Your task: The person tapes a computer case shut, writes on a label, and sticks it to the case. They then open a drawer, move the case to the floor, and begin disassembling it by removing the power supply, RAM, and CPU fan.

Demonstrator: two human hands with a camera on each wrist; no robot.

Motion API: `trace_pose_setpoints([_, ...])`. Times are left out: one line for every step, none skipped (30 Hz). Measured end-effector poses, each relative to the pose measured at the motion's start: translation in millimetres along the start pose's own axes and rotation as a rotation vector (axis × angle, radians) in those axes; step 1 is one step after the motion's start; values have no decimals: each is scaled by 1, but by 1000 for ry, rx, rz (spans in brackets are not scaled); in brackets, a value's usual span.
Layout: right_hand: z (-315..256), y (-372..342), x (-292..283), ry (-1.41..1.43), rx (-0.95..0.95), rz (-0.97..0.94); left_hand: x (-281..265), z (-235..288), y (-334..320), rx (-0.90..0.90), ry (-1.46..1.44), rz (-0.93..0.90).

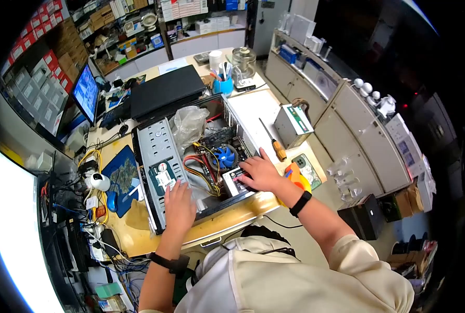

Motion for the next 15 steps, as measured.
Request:
trace_pose_setpoints([1, 2, 0, 23, 2, -33, -1, 10, 10, 24, 25, -7])
trace_pose_setpoints([1, 2, -2, 25, -13, -15, -4, 22, 21, 49, 49, -16])
trace_pose_setpoints([0, 2, -4, 29, -28, 0, -2, 32, 33, 71, 71, -28])
trace_pose_setpoints([1, 2, -4, 89, -3, -62, 10, 40, 41, 119, 62, -61])
trace_pose_setpoints([2, 3, -6, 102, -10, 13, 25, 41, 49, 125, 79, -102])
trace_pose_setpoints([4, 2, -8, 115, -13, 89, 40, 43, 55, 133, 94, -143])
trace_pose_setpoints([6, 1, -13, 127, -14, 168, 48, 48, 65, 145, 109, -182])
trace_pose_setpoints([12, 3, -11, 175, 22, 97, 55, 51, 72, 127, 150, -247])
trace_pose_setpoints([19, 3, -11, 261, 58, 107, 64, 51, 80, 146, 164, -224])
trace_pose_setpoints([23, 5, -9, 336, 59, 98, 80, 50, 85, 152, 160, -296])
trace_pose_setpoints([27, 5, -6, 413, 63, 87, 96, 48, 89, 158, 153, -371])
trace_pose_setpoints([28, 5, -6, 438, 46, 78, 106, 50, 92, 190, 201, -450])
trace_pose_setpoints([29, 5, -8, 462, 29, 70, 111, 47, 94, 194, 181, -513])
trace_pose_setpoints([29, 5, -9, 487, 13, 62, 115, 43, 95, 197, 159, -576])
trace_pose_setpoints([30, 6, -10, 490, 8, 44, 114, 44, 96, 199, 135, -638])
Point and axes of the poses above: each hand's wrist, its own y-axis towards the middle knuckle, its own x-axis out of the palm, z = x × y, the point moved 9 cm from there along y, towards the middle knuckle, and after that the axes turned 3 degrees about -z, right-handed, at the moved point
